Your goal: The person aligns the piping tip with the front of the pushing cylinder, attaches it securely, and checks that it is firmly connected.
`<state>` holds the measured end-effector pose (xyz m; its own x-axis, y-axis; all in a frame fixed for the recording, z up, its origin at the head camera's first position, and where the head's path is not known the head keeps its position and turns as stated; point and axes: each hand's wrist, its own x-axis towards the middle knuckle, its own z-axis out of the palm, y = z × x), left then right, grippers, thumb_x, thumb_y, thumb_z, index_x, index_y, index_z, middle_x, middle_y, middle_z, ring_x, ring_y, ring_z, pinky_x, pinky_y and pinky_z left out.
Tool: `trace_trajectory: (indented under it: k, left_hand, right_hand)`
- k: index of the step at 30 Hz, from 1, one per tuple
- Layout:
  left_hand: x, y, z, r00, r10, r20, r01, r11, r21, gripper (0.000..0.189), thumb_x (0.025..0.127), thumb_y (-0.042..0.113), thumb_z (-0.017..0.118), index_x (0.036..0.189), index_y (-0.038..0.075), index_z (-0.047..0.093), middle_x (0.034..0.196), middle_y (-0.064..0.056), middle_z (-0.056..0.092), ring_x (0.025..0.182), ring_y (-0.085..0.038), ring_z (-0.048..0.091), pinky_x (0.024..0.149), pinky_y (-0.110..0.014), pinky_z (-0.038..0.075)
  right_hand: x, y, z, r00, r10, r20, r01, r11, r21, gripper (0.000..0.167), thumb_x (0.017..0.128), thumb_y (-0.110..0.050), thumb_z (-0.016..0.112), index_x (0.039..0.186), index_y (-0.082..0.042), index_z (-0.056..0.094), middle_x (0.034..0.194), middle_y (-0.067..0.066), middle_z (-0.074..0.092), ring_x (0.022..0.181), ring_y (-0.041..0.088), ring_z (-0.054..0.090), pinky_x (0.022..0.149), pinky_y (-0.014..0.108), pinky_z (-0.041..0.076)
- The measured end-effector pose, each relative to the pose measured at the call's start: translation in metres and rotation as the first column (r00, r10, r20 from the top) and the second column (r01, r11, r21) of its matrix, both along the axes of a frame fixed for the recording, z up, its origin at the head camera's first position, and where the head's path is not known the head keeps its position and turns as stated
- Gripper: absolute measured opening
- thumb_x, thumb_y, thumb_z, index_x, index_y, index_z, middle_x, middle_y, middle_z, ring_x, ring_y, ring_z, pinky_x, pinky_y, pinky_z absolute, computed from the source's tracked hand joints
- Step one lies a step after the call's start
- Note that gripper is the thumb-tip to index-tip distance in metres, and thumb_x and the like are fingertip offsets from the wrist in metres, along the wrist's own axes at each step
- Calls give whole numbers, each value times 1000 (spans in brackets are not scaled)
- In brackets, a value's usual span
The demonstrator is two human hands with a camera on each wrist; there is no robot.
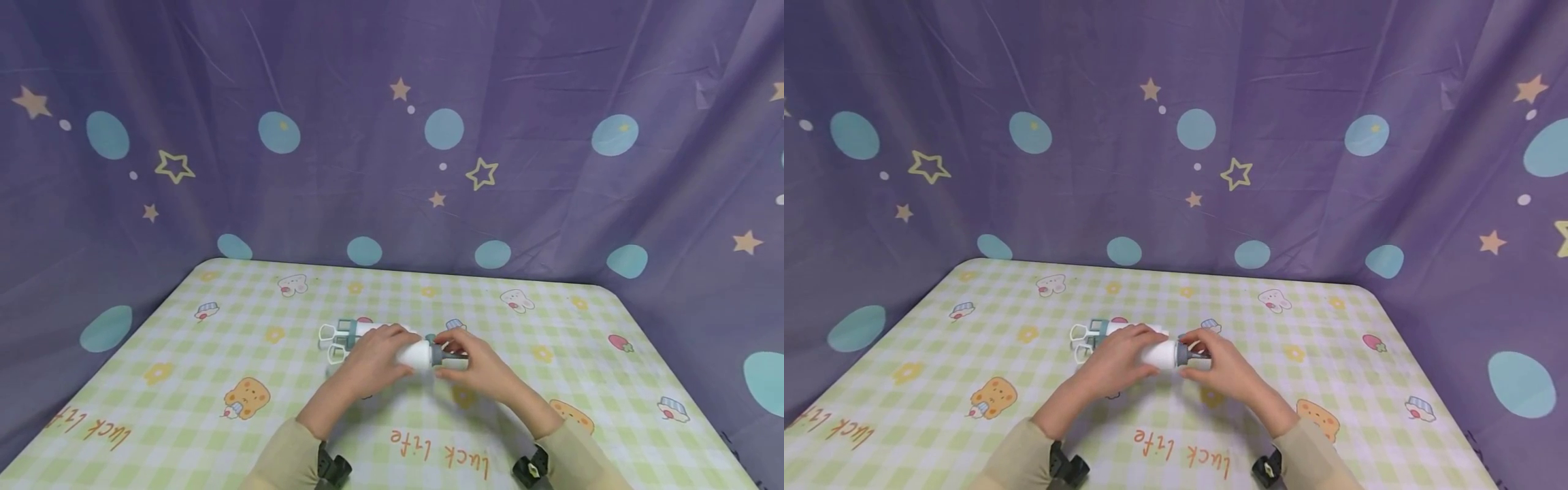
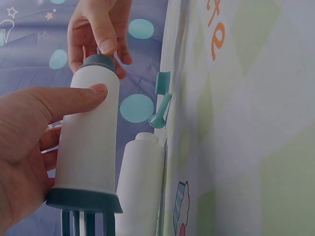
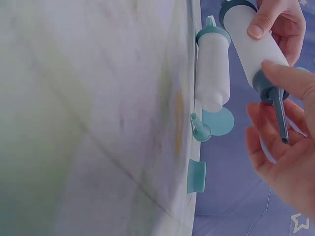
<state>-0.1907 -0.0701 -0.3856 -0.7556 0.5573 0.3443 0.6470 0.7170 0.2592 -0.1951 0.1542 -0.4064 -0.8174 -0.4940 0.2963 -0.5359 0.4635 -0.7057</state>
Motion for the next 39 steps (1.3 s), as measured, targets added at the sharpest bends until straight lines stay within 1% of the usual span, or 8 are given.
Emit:
trace_trajectory:
  k: [5, 11, 16, 21, 27, 33, 36, 39]
  left_hand:
    - [1, 0, 2, 1000, 6, 19, -6, 1000, -5, 47, 73, 30, 75, 117, 18, 61, 106, 2, 60, 94, -16, 57, 76, -32, 46]
    - [1, -1, 3, 1000, 12, 29, -11, 1000, -24, 48, 74, 31, 74, 118, 19, 60, 108, 3, 60, 95, -15, 57, 76, -31, 46]
    - [1, -1, 3, 999, 5, 32, -4, 1000, -25, 48, 74, 30, 74, 118, 19, 60, 108, 3, 60, 95, -15, 57, 76, -31, 46]
    - [2, 0, 4, 1000, -3, 21, 4, 999, -32, 48, 74, 31, 74, 118, 19, 60, 109, 3, 60, 95, -15, 57, 77, -31, 47]
    - [2, 1, 4, 1000, 3, 14, -3, 999, -45, 48, 74, 31, 74, 118, 21, 60, 110, 4, 60, 97, -14, 56, 81, -31, 46]
    - [3, -1, 4, 1000, 5, 16, -5, 999, -39, 47, 74, 30, 74, 118, 20, 60, 109, 4, 60, 96, -15, 57, 79, -31, 46]
    - [3, -1, 4, 1000, 10, 20, -9, 999, -47, 48, 74, 31, 74, 118, 20, 60, 110, 4, 59, 96, -15, 56, 79, -31, 46]
    - [2, -1, 5, 1000, 15, 27, -14, 998, -56, 48, 75, 31, 73, 119, 20, 59, 110, 4, 59, 97, -15, 56, 80, -32, 46]
  right_hand:
    - [-2, 0, -2, 999, 8, -36, -8, 1000, -24, 37, 78, -20, 72, 111, -17, 55, 102, -7, 61, 91, 8, 57, 79, 28, 49]
    - [0, -2, -1, 999, -23, 26, 23, 1000, -9, 32, 82, -23, 67, 111, -17, 55, 102, -5, 62, 92, 13, 59, 82, 35, 48]
    - [10, -7, 16, 996, -27, 84, 26, 1000, 12, 26, 88, -19, 60, 112, -11, 55, 103, 2, 63, 96, 20, 60, 82, 39, 48]
    - [18, -9, 32, 996, 10, 83, -13, 999, 36, 19, 93, -16, 52, 109, -7, 54, 94, 4, 65, 86, 17, 62, 76, 33, 49]
    - [7, -4, 14, 995, 29, 97, -33, 999, 31, 18, 96, -19, 46, 110, -11, 53, 81, 7, 65, 79, 25, 64, 71, 29, 48]
    - [-2, 0, 0, 995, 7, 99, -12, 999, 49, 30, 89, -35, 56, 114, -19, 53, 98, -4, 64, 88, 13, 61, 77, 35, 50]
    - [-2, 1, 1, 999, 4, 47, -5, 999, 39, 40, 82, -39, 64, 115, -17, 54, 104, -7, 60, 89, 11, 59, 77, 35, 50]
    - [-2, 1, 2, 1000, 14, -27, -13, 1000, 29, 42, 79, -35, 68, 114, -16, 54, 105, -7, 59, 87, 10, 58, 76, 30, 49]
